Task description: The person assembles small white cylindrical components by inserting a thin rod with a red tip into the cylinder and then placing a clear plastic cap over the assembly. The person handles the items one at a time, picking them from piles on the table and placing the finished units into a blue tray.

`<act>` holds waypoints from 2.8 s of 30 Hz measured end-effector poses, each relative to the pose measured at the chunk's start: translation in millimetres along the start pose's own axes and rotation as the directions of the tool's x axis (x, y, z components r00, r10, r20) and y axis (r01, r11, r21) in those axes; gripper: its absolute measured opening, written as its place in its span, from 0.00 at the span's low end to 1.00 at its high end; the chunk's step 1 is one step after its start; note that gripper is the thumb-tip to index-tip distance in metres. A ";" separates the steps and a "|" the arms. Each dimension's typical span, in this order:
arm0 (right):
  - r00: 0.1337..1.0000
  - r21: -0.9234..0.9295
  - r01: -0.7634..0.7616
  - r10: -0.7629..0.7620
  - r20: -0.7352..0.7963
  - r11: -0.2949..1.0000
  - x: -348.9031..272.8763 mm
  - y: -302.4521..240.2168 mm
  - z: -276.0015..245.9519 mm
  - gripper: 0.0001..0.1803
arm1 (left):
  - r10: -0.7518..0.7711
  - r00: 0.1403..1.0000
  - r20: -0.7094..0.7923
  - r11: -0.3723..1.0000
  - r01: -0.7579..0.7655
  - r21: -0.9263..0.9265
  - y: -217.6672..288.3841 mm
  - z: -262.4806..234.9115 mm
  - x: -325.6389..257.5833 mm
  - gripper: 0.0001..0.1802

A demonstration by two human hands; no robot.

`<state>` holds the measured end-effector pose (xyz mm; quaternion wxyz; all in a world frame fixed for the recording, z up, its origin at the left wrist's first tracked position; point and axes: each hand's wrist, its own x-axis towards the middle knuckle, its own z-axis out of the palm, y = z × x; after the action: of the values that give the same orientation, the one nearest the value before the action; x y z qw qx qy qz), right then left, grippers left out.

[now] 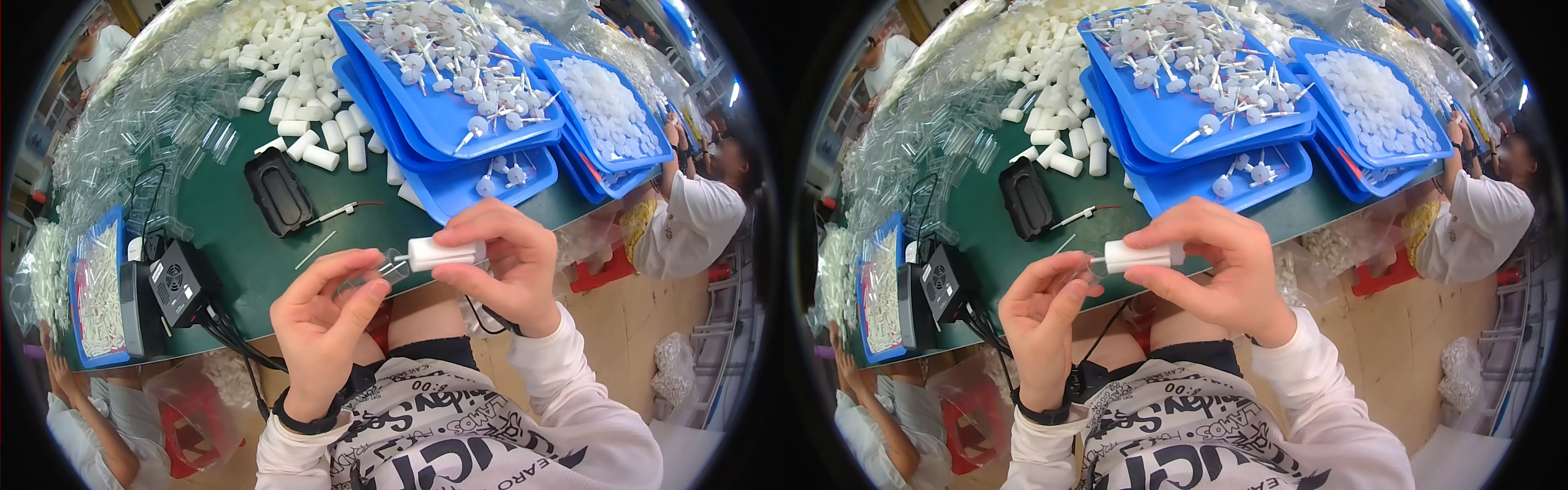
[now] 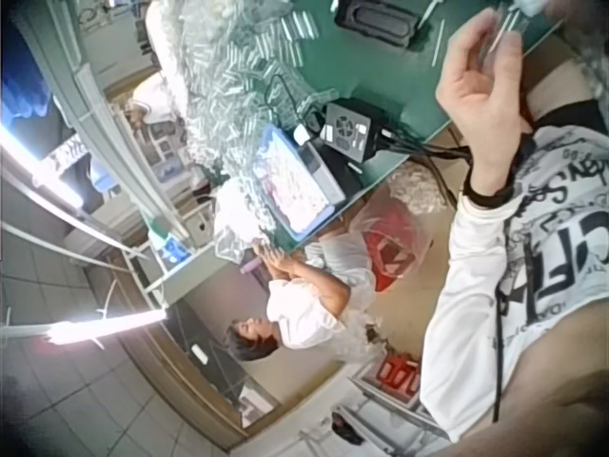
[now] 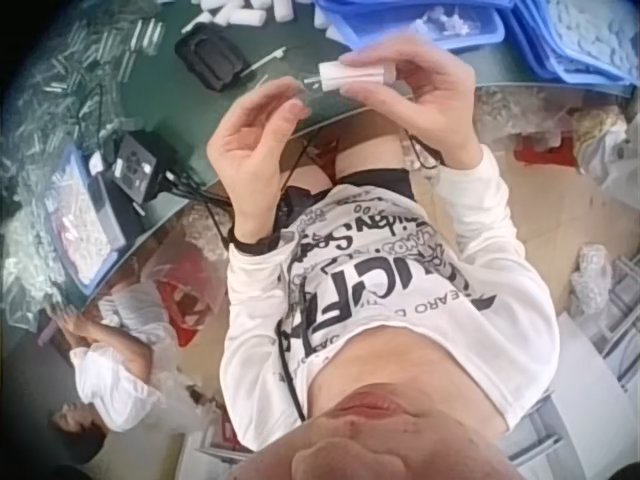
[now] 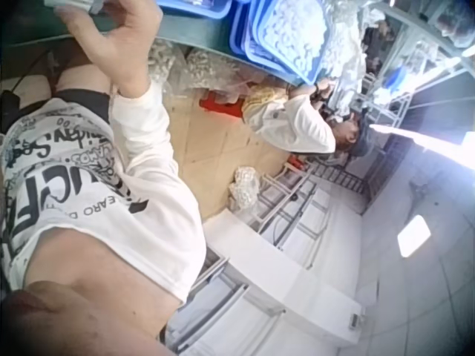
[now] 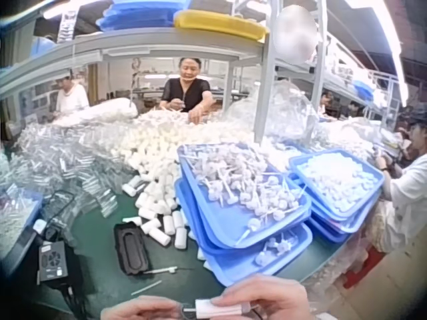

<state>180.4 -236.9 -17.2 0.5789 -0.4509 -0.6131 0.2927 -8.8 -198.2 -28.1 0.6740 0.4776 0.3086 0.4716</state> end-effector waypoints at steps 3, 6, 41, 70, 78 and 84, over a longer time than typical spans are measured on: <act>0.996 -0.005 -0.003 0.003 0.092 1.000 5.0 -0.6 -5.8 0.14 | 0.062 0.997 0.050 0.995 -0.065 0.079 -0.3 3.8 -0.7 0.13; 0.981 -0.064 0.007 0.006 0.192 0.998 8.4 -2.1 -14.2 0.13 | 0.107 0.989 0.098 0.983 -0.120 0.139 -3.2 4.2 -1.9 0.13; 0.917 0.202 -0.389 0.358 0.175 0.899 -17.4 -16.1 -0.2 0.12 | 0.520 0.806 0.282 0.587 -0.577 0.568 -5.5 10.0 -19.2 0.17; 0.894 -0.167 0.423 -0.381 0.235 0.890 -7.9 -11.7 -2.5 0.10 | -0.178 0.960 0.218 0.981 0.156 0.114 12.0 9.2 -35.8 0.15; 0.740 0.037 0.511 -0.461 0.489 0.859 -30.8 -6.2 10.7 0.09 | 0.002 0.885 0.466 0.933 -0.170 0.318 -24.7 -4.4 -45.3 0.15; 0.969 0.129 0.085 -0.112 0.221 0.988 -33.9 0.2 -0.5 0.19 | -0.252 0.920 0.299 0.961 0.275 -0.036 -23.2 0.9 -51.4 0.15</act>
<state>178.4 -267.2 -32.4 0.5443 -0.3483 -0.6786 0.3493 -18.8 -248.6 -51.2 0.7873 0.4695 0.2490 0.3126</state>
